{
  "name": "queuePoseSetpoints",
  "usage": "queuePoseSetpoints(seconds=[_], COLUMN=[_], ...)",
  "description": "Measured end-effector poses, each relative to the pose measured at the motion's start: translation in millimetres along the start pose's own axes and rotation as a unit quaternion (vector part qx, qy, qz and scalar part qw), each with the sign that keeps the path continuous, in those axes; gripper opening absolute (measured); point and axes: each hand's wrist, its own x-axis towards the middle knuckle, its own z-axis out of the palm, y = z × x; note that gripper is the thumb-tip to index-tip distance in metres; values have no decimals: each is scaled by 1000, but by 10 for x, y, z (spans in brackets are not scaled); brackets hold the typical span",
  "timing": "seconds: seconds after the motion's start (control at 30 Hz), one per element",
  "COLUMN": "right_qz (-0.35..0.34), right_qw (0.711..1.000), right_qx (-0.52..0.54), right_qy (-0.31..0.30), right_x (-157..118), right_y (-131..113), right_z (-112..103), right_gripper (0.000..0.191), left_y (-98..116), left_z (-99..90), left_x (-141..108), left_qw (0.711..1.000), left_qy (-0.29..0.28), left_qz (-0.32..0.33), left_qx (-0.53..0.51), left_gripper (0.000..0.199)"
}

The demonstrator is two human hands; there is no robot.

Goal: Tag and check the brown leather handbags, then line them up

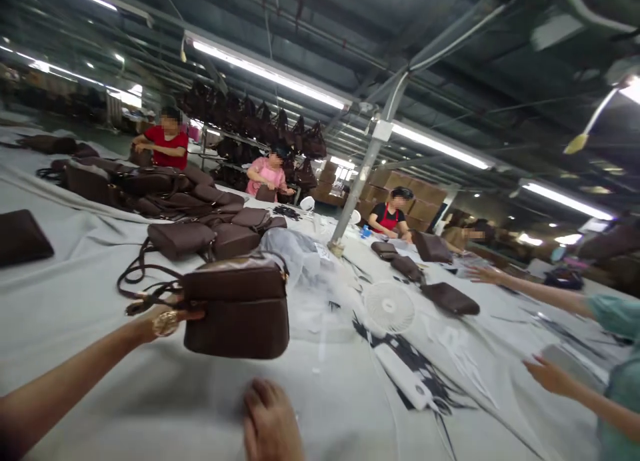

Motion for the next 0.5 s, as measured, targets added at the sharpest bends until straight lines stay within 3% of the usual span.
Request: queuePoseSetpoints(seconds=[0.07,0.13,0.27,0.4,0.5], right_qz=[63,76,46,104,144], right_qw=[998,995,997,992,985], right_qx=[-31,-50,-17,12,44], right_qy=[4,30,55,66,79], right_x=[-78,-215,-544,-782,-870], right_y=[-67,-80,9,145,288], right_z=[-54,-108,-298,-581,-747], right_gripper=[26,25,31,28,28], left_y=[-104,-242,-394,-252,-181], left_z=[208,329,353,381,468], left_x=[-148,-194,-38,137,85], left_qw=[994,987,992,993,992], left_qy=[-106,-158,-101,-103,-111], left_qz=[-17,-17,3,2,19], left_qx=[21,30,68,62,57], left_gripper=[41,33,24,23,29])
